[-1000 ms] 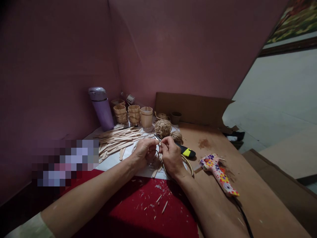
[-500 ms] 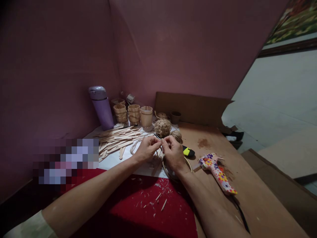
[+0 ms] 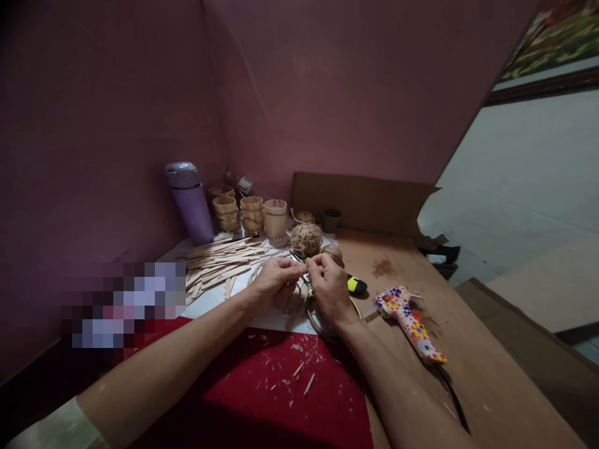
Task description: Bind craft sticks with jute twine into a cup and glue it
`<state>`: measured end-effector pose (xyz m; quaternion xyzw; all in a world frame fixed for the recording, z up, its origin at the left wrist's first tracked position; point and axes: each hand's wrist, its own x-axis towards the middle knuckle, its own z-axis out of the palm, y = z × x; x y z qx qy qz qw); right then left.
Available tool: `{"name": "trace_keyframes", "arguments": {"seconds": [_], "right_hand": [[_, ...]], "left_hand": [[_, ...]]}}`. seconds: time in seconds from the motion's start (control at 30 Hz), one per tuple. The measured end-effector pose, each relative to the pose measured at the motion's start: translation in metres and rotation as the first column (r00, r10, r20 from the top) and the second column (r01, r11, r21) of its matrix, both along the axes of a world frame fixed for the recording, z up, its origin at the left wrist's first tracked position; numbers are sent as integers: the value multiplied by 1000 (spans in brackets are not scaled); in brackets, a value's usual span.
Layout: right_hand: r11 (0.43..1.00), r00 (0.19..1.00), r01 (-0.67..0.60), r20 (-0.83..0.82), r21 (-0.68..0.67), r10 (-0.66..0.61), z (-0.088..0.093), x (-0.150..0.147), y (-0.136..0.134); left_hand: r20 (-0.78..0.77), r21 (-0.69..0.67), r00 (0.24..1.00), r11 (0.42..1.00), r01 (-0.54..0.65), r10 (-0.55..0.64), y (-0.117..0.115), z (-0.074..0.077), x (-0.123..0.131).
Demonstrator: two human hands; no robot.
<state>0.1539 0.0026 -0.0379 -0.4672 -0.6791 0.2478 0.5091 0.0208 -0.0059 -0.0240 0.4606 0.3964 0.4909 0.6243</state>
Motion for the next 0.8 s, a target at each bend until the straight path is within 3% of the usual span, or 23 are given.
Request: {"name": "trace_keyframes", "arguments": {"seconds": [0.33, 0.53, 0.8], "right_hand": [[1000, 998, -28, -48, -9, 28, 0, -4, -6], [999, 997, -54, -60, 0, 54, -6, -4, -3], [996, 991, 33, 126, 88, -44, -3, -3, -6]], "left_hand": [[63, -61, 998, 998, -24, 28, 1, 0, -1], [62, -11, 988, 990, -141, 142, 2, 4, -1], [82, -1, 974, 977, -214, 213, 4, 7, -2]]}}
